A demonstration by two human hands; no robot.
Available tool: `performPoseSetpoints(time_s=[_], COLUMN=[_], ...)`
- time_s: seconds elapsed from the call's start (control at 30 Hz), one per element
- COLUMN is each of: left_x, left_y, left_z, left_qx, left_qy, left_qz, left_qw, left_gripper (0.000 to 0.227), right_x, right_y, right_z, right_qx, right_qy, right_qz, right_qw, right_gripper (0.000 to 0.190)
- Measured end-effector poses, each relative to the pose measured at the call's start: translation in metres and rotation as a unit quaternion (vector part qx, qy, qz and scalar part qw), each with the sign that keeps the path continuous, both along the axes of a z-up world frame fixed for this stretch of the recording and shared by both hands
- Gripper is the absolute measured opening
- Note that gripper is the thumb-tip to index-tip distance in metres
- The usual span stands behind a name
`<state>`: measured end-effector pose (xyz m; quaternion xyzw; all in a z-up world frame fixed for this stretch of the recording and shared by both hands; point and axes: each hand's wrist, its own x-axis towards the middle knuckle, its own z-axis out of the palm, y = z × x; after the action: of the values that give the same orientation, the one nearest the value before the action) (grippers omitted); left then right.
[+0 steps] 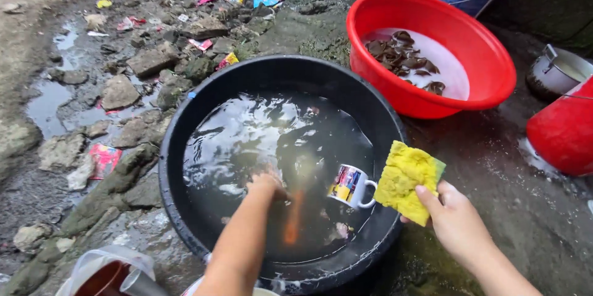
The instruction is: Washing various dishes including plates, bowls, and spoons by hand using a sponge and basins of water in an outdoor setting.
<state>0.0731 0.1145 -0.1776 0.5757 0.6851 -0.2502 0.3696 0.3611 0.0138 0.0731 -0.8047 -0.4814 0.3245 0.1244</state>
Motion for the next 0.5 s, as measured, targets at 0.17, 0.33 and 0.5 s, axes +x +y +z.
performPoseSetpoints(time_s=[0.17, 0.33, 0.5], left_x=[0.055, 0.071, 0.054], left_y=[0.0, 0.013, 0.03], left_z=[-0.029, -0.062, -0.139], left_qx=[0.083, 0.192, 0.071], left_qy=[-0.108, -0.134, 0.001], left_qz=[0.127, 0.203, 0.103], left_qw=[0.982, 0.951, 0.992], left_gripper=[0.085, 0.075, 0.074], right_x=[-0.006, 0.024, 0.003], right_y=[-0.012, -0.007, -0.007], right_z=[-0.003, -0.042, -0.023], right_qx=[-0.054, -0.066, -0.081], right_qy=[0.098, 0.077, 0.105], right_qz=[-0.134, -0.147, -0.193], right_qw=[0.985, 0.984, 0.972], right_gripper=[0.041, 0.041, 0.045])
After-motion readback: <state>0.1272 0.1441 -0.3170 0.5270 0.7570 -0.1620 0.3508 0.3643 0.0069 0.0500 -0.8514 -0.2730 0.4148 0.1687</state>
